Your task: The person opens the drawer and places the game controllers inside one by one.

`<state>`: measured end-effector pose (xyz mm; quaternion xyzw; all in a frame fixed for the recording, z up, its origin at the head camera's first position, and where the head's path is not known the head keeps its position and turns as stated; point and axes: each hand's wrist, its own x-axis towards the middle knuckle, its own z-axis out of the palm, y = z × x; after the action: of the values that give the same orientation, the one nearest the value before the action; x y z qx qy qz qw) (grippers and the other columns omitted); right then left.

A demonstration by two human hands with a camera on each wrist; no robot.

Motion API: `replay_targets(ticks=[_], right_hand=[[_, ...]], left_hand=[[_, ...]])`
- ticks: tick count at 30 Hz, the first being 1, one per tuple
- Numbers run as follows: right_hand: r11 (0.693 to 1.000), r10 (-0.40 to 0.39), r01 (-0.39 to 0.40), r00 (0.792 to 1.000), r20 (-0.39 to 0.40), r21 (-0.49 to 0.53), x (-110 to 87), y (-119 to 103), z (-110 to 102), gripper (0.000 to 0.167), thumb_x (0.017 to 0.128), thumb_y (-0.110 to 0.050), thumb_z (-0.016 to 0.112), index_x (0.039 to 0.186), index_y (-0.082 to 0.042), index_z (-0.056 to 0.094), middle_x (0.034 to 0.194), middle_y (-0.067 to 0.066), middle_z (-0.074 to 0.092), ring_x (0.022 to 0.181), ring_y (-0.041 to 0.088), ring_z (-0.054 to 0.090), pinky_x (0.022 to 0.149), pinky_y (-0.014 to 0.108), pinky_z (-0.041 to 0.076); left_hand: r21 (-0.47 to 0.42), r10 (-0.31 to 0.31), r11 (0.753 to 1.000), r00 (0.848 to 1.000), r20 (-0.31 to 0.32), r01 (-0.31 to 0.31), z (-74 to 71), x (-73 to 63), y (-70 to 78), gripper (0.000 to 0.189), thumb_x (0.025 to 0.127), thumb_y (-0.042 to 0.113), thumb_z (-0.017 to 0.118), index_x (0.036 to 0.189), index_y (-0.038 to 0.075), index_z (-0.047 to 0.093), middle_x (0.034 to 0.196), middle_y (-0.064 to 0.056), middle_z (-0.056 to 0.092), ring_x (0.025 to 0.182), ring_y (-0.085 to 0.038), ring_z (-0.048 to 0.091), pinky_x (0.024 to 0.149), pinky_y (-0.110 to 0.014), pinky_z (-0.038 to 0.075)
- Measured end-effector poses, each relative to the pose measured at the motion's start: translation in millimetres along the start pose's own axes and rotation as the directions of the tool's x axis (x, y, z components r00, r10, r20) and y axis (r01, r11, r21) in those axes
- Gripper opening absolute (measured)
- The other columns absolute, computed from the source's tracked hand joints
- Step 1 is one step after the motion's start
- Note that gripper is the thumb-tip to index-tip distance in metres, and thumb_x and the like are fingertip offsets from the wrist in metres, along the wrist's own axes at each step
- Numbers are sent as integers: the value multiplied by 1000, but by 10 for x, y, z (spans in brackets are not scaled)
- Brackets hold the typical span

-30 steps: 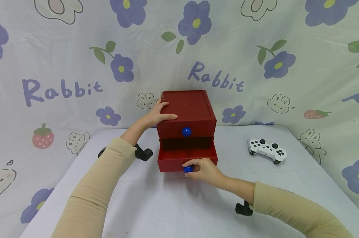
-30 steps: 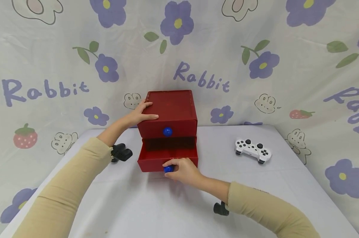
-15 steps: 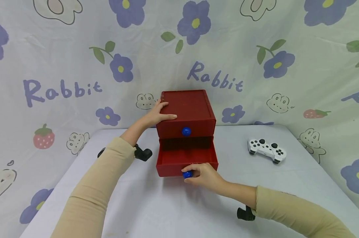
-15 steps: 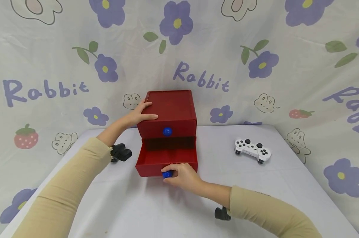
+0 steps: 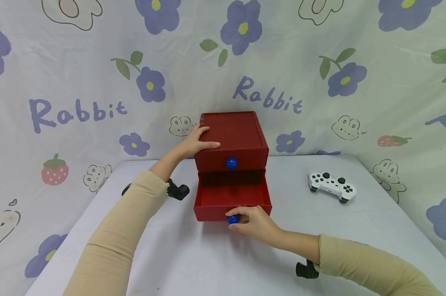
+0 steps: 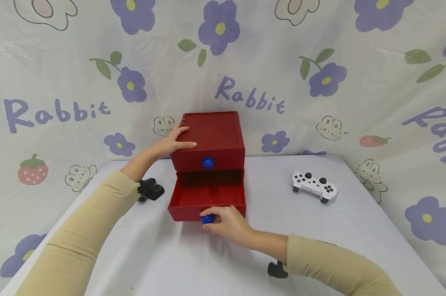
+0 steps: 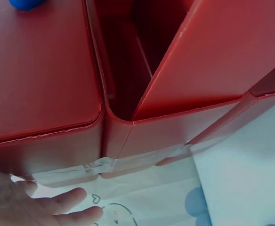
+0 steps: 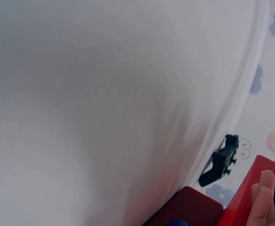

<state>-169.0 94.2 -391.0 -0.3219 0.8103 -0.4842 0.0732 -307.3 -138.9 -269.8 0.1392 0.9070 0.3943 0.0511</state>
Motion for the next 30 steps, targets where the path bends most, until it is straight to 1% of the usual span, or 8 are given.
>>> replay_targets(ticks=[7, 11, 12, 17, 19, 26, 30], right_hand=[[1000, -3, 3, 1000, 7, -1, -49, -20, 12, 30, 81, -17, 69, 110, -8, 66, 90, 5, 67, 63, 9, 60, 59, 20, 51], [1000, -2, 2, 1000, 19, -5, -74, -38, 23, 30, 82, -17, 69, 111, -9, 65, 93, 6, 67, 67, 8, 60, 60, 19, 51], [1000, -3, 3, 1000, 20, -7, -79, -41, 27, 30, 82, -17, 69, 111, -9, 65, 94, 6, 67, 67, 7, 60, 60, 18, 51], [1000, -5, 6, 1000, 24, -23, -105, -53, 48, 30, 82, -16, 68, 110, -8, 65, 92, 6, 67, 65, 5, 58, 59, 18, 50], [1000, -3, 4, 1000, 27, -22, -116, -58, 53, 29, 82, -15, 68, 110, -8, 65, 91, 6, 67, 64, 5, 57, 59, 19, 50], [1000, 10, -9, 999, 39, -19, -145, -77, 64, 30, 82, -15, 68, 111, -8, 65, 91, 5, 67, 63, 5, 58, 59, 18, 50], [1000, 7, -6, 999, 43, -17, -158, -80, 75, 30, 82, -14, 68, 111, -8, 65, 91, 5, 67, 61, 6, 58, 59, 18, 50]], left_hand=[[0, 1, 1000, 1000, 3, -1, 2, 29, -12, 80, 85, 38, 58, 146, 8, 17, 153, -8, -7, 139, -30, 3, 108, -54, 17], [-11, 0, 1000, 1000, 12, 1, -8, 3, 14, 80, 85, 36, 58, 146, 6, 16, 153, -9, -7, 139, -31, 2, 108, -55, 16], [-16, -3, 1000, 1000, 17, 3, -12, -15, 42, 80, 85, 35, 58, 146, 5, 16, 153, -10, -8, 139, -32, 2, 108, -55, 16], [-22, -13, 1000, 999, 35, 14, -24, -238, 311, 76, 88, 27, 55, 145, -2, 14, 152, -17, -9, 138, -36, -1, 108, -55, 14], [-19, -13, 1000, 999, 36, 13, -23, -298, 377, 75, 88, 26, 53, 144, -3, 13, 151, -18, -9, 138, -36, -2, 109, -54, 14], [-15, -16, 1000, 999, 32, 16, -22, -292, 367, 74, 88, 25, 54, 144, -3, 14, 152, -18, -9, 138, -35, -2, 109, -53, 13], [-15, -14, 1000, 1000, 27, 14, -23, -153, 211, 77, 87, 29, 56, 145, 0, 15, 152, -15, -9, 139, -35, -2, 108, -55, 13]])
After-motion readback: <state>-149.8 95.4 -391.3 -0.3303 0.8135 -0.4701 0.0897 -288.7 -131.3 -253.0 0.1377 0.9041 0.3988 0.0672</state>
